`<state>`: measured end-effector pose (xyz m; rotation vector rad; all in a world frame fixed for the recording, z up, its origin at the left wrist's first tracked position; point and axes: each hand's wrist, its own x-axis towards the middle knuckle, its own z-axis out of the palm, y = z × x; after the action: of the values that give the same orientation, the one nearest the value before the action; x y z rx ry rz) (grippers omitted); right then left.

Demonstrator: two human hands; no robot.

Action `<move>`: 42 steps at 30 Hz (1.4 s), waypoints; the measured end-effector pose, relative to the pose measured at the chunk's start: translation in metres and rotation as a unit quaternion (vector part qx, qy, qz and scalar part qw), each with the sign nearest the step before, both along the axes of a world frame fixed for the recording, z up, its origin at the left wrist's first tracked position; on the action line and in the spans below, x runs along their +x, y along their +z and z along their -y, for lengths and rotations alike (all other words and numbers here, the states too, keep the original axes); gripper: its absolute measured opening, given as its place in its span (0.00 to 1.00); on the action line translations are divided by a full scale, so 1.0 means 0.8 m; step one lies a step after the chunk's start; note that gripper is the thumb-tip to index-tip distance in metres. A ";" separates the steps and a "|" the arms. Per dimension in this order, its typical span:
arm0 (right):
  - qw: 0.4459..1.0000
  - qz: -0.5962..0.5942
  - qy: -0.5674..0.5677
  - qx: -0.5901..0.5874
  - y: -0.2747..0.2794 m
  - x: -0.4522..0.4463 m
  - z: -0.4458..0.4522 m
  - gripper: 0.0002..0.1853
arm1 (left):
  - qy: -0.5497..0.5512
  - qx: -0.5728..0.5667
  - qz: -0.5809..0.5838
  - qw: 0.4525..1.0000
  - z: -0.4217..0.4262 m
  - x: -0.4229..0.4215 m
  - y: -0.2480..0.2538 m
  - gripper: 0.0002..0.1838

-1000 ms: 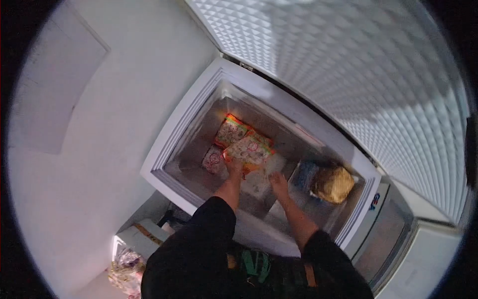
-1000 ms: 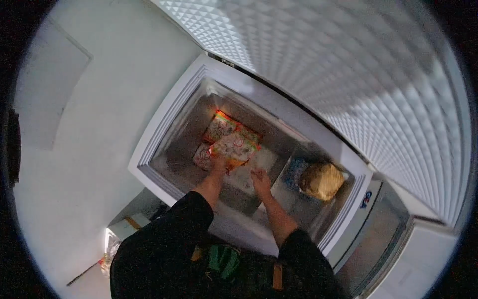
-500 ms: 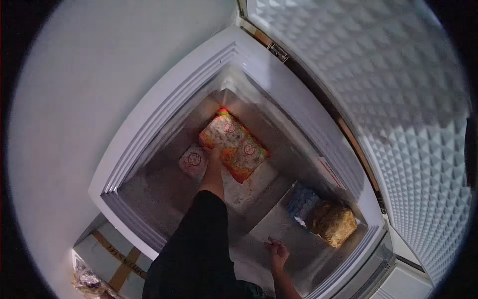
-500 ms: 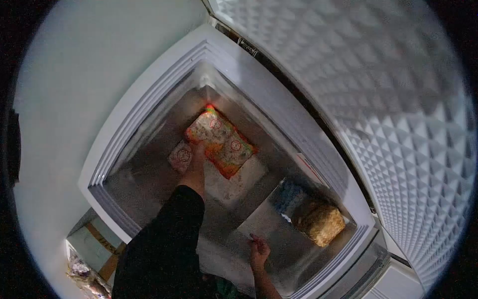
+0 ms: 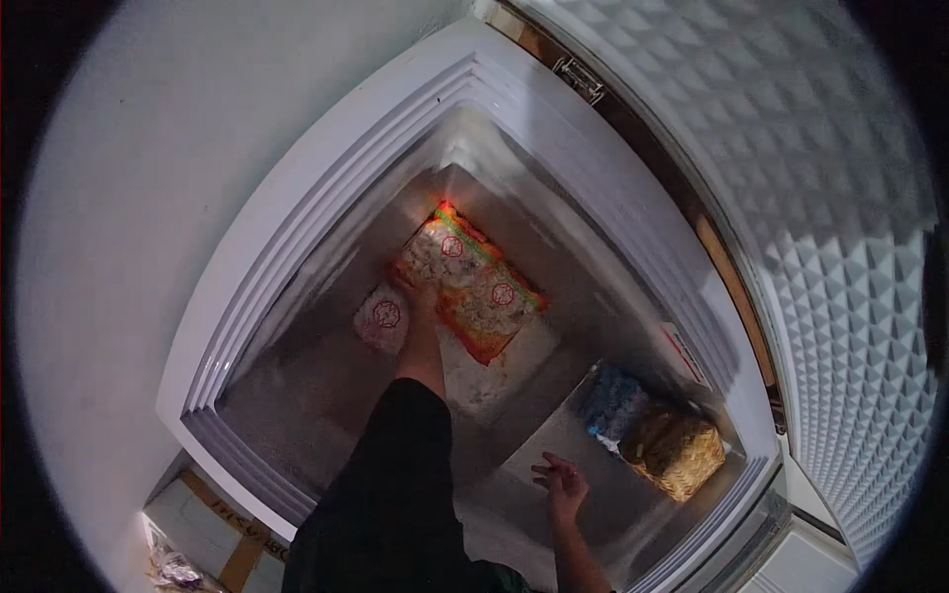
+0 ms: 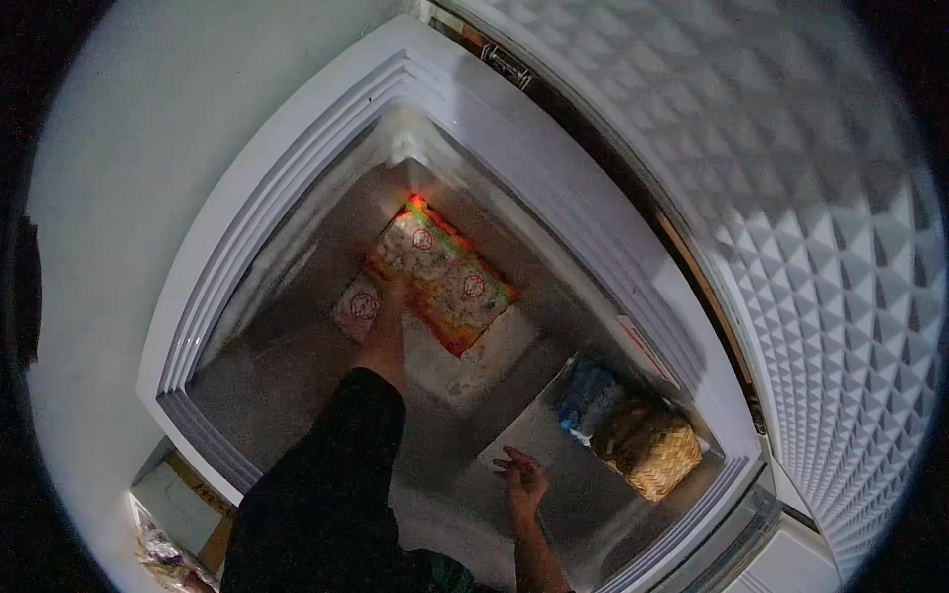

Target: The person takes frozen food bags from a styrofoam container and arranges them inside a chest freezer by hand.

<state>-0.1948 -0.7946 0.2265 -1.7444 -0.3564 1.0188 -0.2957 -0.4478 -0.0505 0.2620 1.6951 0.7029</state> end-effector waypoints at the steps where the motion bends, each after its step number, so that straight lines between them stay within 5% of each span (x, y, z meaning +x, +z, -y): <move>1: 1.000 -0.003 0.005 0.004 -0.001 0.000 -0.001 0.10 | -0.003 -0.001 -0.005 1.000 0.001 -0.001 -0.001 0.23; 15: 0.999 0.016 0.035 0.022 0.003 -0.002 -0.023 0.12 | -0.072 -0.005 -0.072 0.995 0.026 0.016 0.016 0.25; 22: 0.995 -0.036 0.076 -0.051 0.008 -0.015 -0.005 0.15 | -0.239 -0.013 -0.147 0.960 0.068 0.012 0.061 0.27; 24: 0.991 -0.042 0.111 -0.060 0.006 -0.021 0.007 0.14 | -0.355 0.010 -0.183 0.917 0.101 0.007 0.083 0.27; 25: 0.974 -0.037 0.149 -0.166 -0.002 -0.024 0.020 0.13 | -0.426 0.034 -0.201 0.881 0.124 0.006 0.096 0.27; 26: 0.945 -0.031 0.182 -0.271 0.001 -0.026 0.025 0.12 | -0.486 0.098 -0.226 0.839 0.162 0.005 0.115 0.26; 28: 0.926 0.022 0.247 -0.286 0.042 -0.035 0.023 0.12 | -0.695 0.062 -0.157 0.699 0.203 0.008 0.096 0.25; 29: 0.897 0.065 0.309 -0.309 0.064 -0.045 0.026 0.12 | -0.698 0.070 -0.159 0.695 0.221 0.007 0.103 0.25; 32: 0.878 0.119 0.360 -0.291 0.063 -0.032 0.063 0.13 | -0.664 0.211 -0.155 0.700 0.264 -0.012 0.210 0.23; 34: 0.863 0.150 0.387 -0.289 0.111 -0.024 0.051 0.15 | -0.557 0.260 0.195 0.764 0.256 -0.023 0.234 0.13; 37: 0.822 0.294 0.412 -0.261 0.171 -0.007 0.021 0.11 | -0.831 0.372 0.060 0.409 0.207 0.020 0.319 0.13; 39: 0.979 0.022 0.195 -0.051 0.236 -0.012 0.014 0.16 | -0.801 0.458 0.138 0.359 0.187 0.008 0.424 0.14; 41: 0.974 -0.183 0.093 0.099 0.327 -0.017 0.009 0.24 | -0.850 0.279 0.181 0.409 0.182 -0.032 0.602 0.16; 42: 0.974 -0.183 0.068 0.114 0.353 -0.015 0.015 0.24 | -0.841 0.257 0.231 0.417 0.184 -0.055 0.685 0.17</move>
<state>-0.2064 -0.8070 0.5085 -1.3089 -0.3437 1.3183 -0.3399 -0.5951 0.4976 1.6990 -0.0163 -0.3735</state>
